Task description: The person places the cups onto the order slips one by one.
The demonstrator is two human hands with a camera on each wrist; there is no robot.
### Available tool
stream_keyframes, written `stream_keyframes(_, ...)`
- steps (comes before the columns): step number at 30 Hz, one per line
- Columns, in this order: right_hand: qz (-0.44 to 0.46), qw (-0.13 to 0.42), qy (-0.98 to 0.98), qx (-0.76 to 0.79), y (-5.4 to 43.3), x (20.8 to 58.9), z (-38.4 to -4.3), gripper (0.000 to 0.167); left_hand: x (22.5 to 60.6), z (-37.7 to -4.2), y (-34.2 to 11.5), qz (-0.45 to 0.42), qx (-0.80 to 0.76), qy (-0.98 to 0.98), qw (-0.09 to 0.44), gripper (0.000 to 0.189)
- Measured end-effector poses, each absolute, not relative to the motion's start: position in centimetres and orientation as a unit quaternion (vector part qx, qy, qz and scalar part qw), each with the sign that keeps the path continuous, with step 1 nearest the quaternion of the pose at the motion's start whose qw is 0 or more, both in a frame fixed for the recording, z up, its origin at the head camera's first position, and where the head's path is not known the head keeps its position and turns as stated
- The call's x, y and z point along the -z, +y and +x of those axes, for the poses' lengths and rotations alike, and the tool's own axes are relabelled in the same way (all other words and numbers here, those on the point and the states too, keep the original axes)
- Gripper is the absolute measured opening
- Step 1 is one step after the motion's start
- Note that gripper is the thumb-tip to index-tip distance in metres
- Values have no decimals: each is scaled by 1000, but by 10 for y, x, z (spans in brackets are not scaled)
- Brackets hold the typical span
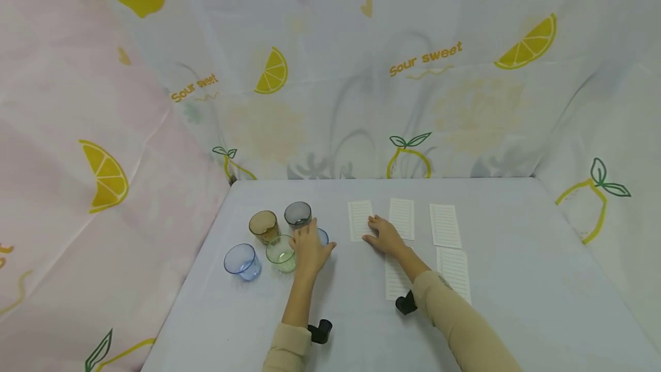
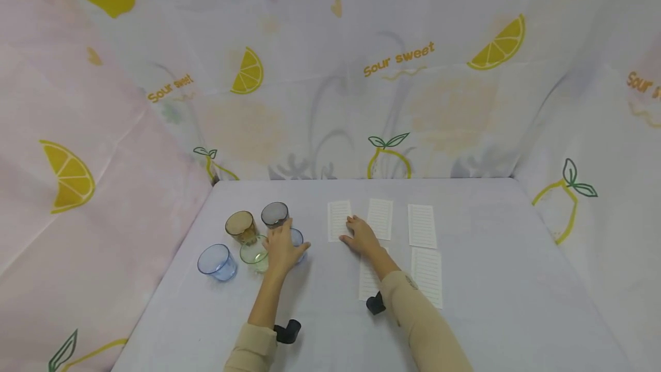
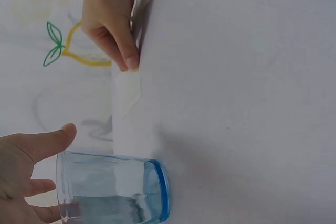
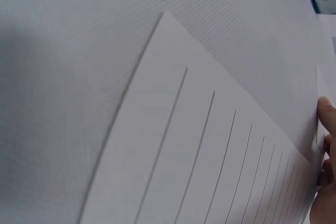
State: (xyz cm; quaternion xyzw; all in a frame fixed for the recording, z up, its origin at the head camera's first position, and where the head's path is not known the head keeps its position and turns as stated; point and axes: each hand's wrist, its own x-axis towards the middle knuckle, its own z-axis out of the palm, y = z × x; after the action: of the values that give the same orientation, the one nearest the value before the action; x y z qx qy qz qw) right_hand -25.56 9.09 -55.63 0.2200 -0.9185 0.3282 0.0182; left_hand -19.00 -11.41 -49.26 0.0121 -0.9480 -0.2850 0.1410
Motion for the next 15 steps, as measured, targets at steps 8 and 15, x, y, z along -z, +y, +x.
stream_keyframes(8, 213, 15, -914, -344, 91, 556, -255, 47, 502, -179, -118, 8, 378, -911, 167, 75)
stream_keyframes(15, 205, 6, -915, -348, 90, 553, -253, 48, 504, -172, -115, -3, 390, -904, 178, 77)
